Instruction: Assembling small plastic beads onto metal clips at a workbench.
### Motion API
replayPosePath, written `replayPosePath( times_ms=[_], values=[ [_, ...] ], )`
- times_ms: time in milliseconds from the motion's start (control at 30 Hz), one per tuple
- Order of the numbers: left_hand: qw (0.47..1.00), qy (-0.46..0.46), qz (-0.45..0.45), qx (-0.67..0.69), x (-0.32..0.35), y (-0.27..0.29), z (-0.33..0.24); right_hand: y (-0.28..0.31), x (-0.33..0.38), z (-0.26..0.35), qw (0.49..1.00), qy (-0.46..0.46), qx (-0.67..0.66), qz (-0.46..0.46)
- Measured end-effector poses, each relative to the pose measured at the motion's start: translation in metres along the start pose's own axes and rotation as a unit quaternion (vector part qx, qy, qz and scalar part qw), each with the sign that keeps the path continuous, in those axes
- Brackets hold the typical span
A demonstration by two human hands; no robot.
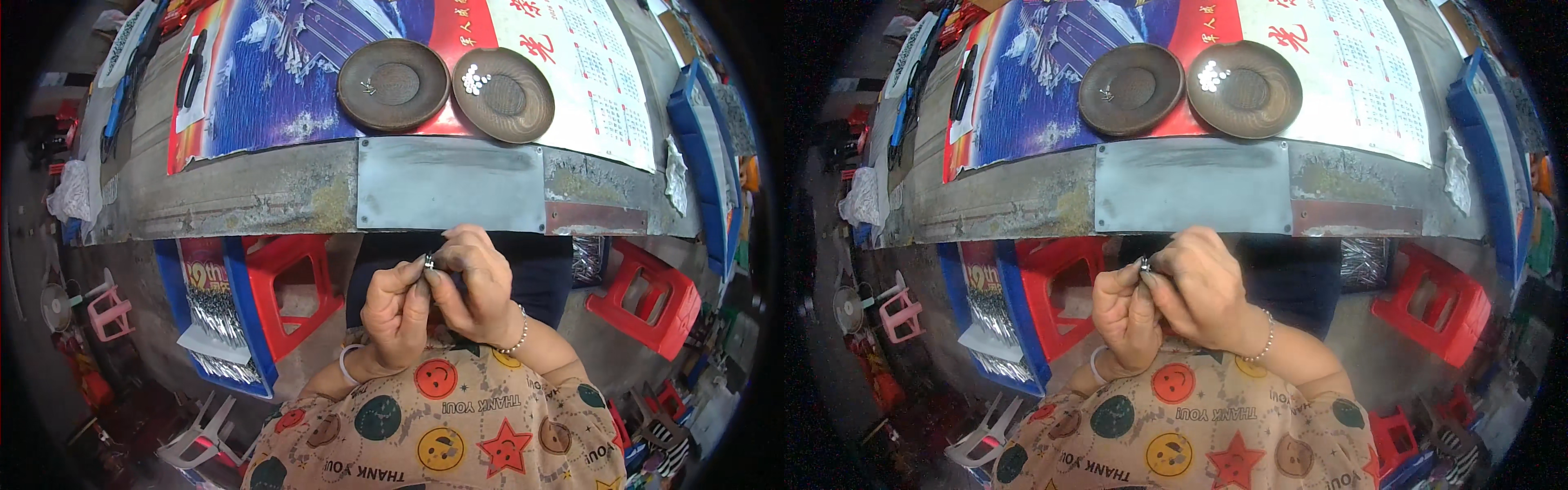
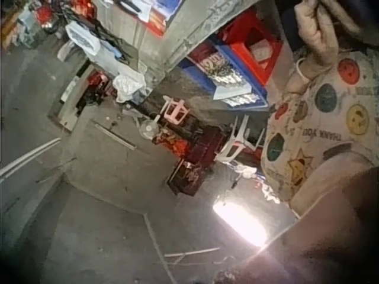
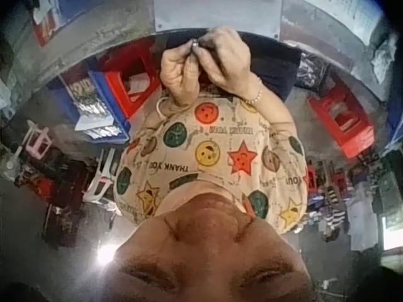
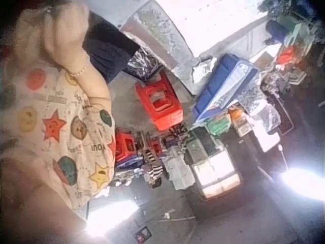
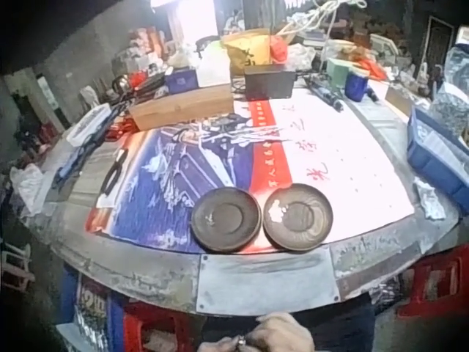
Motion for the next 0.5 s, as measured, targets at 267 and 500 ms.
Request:
replayPosePath(
  times_ms=[267,500],
  values=[
    [1.0,-0.002,0.004,-0.006,-0.001,-0.003,-0.002,-0.001,0.003,0.001,0.984,-0.173,0.005,0.036],
    [0.997,-0.054,0.031,-0.037,-0.003,-0.002,-0.004,0.003,0.002,-0.004,0.998,-0.046,-0.034,-0.032]
  ],
)
Point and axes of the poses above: each hand's wrist, its own x-axis away from the middle knuckle, its own y-axis out of the back of the hand, z = x × y, the point moved 4 cm from there along -x, towards the middle knuckle, and after that the axes turned 15 degrees about -z, right-handed, at the moved point
